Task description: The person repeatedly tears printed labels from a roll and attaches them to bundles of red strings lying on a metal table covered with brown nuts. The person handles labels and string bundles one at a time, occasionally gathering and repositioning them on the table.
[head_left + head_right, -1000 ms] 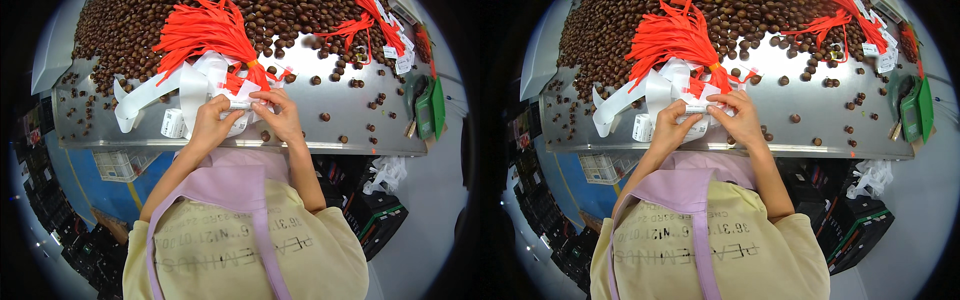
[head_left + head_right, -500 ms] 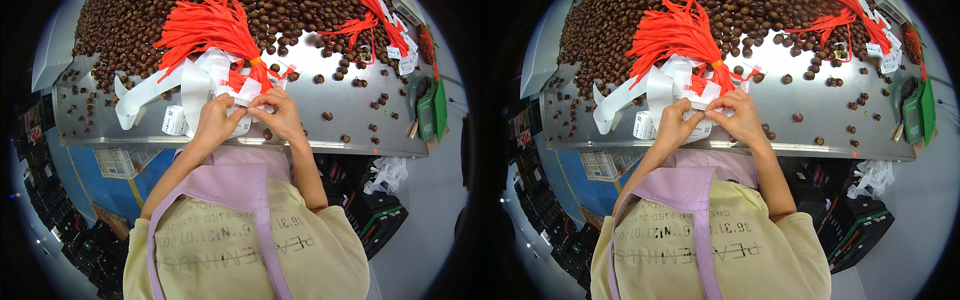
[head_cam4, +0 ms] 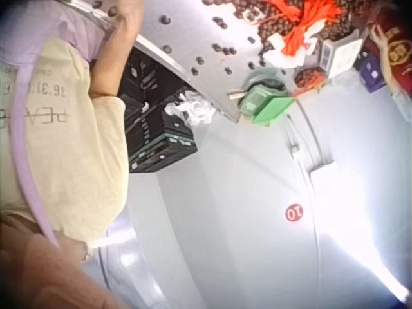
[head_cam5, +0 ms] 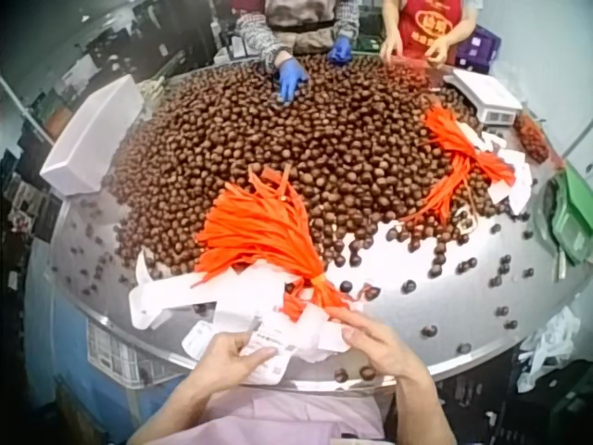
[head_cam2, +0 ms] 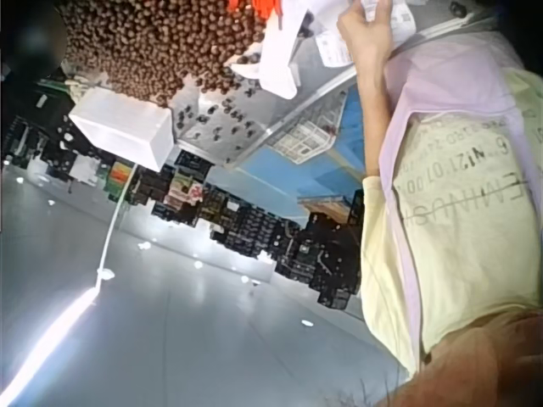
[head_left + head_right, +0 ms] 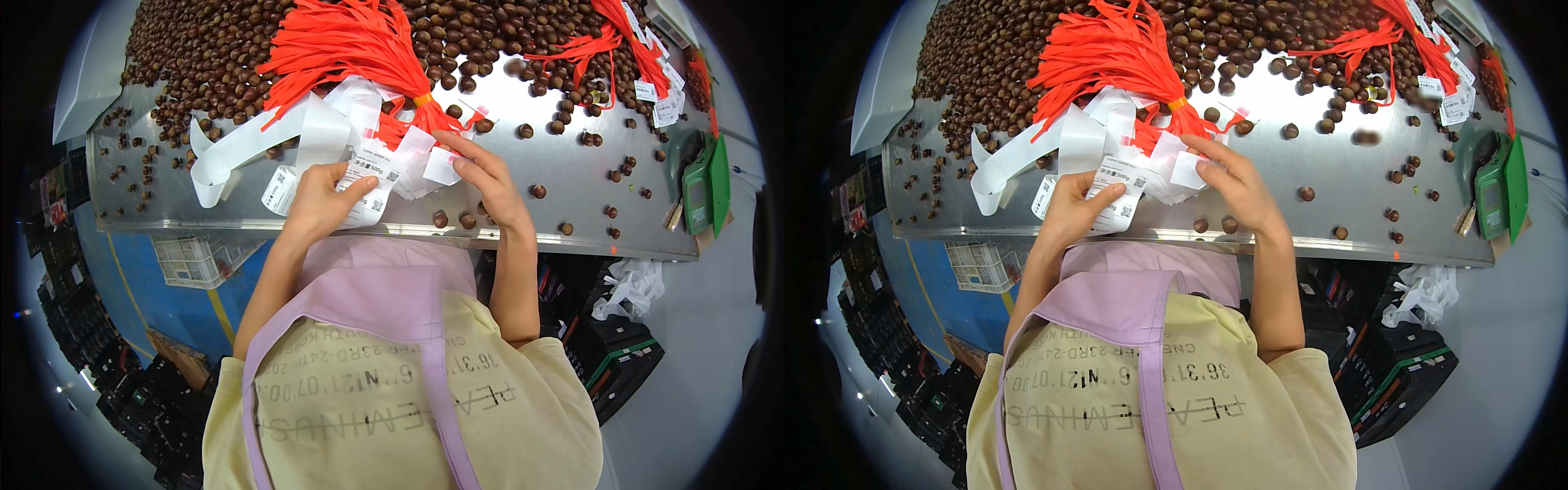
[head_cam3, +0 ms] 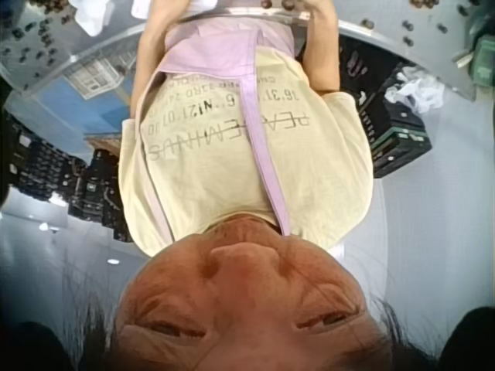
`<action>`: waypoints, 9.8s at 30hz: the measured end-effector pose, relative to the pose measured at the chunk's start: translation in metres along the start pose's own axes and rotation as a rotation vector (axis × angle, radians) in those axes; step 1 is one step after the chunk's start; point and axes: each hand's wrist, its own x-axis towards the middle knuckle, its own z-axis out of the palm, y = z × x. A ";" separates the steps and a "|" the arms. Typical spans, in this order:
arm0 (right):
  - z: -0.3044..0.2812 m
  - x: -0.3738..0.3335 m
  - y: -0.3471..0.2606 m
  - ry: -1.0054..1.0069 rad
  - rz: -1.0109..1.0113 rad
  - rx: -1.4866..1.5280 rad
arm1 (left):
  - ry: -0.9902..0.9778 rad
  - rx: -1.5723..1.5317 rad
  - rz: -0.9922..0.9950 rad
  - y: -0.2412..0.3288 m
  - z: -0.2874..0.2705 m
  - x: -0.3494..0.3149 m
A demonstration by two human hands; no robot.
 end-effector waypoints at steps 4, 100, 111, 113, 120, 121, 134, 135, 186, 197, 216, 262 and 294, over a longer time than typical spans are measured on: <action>0.002 0.001 0.008 0.029 0.017 -0.042 | -0.125 -0.159 -0.035 0.015 -0.002 -0.009; 0.026 -0.014 0.034 0.674 -0.083 -0.017 | -0.115 0.000 -0.092 0.003 0.045 0.004; -0.078 0.050 0.032 0.856 -0.324 -0.960 | -0.166 0.123 -0.034 0.002 0.047 0.011; -0.082 0.061 0.035 0.864 -0.412 -1.096 | -0.152 0.101 -0.030 -0.001 0.047 0.012; -0.056 0.061 0.028 0.940 -0.570 -1.392 | -0.120 0.186 0.139 0.003 0.048 0.014; -0.054 0.057 0.030 0.863 -0.618 -1.343 | -0.103 0.280 0.213 0.007 0.049 0.015; -0.036 0.027 0.033 0.518 -0.765 -1.118 | -0.145 0.848 1.238 0.025 0.083 0.076; -0.039 0.024 0.036 0.435 -0.742 -1.118 | -0.151 0.840 1.248 0.021 0.084 0.083; 0.042 0.010 0.031 0.283 0.058 0.178 | -0.070 -0.405 0.011 -0.004 0.023 -0.006; 0.052 0.003 0.030 0.222 -0.260 -0.349 | 0.242 0.000 0.352 -0.005 0.033 0.003; 0.044 0.005 0.024 0.158 -0.054 -0.256 | 0.184 0.092 0.281 0.001 0.030 -0.004; 0.050 0.003 0.046 0.201 -0.021 0.287 | -0.126 -0.426 -0.177 -0.002 0.041 0.012; 0.056 0.004 0.037 0.296 -0.097 0.191 | -0.053 -0.286 0.044 -0.004 0.045 0.016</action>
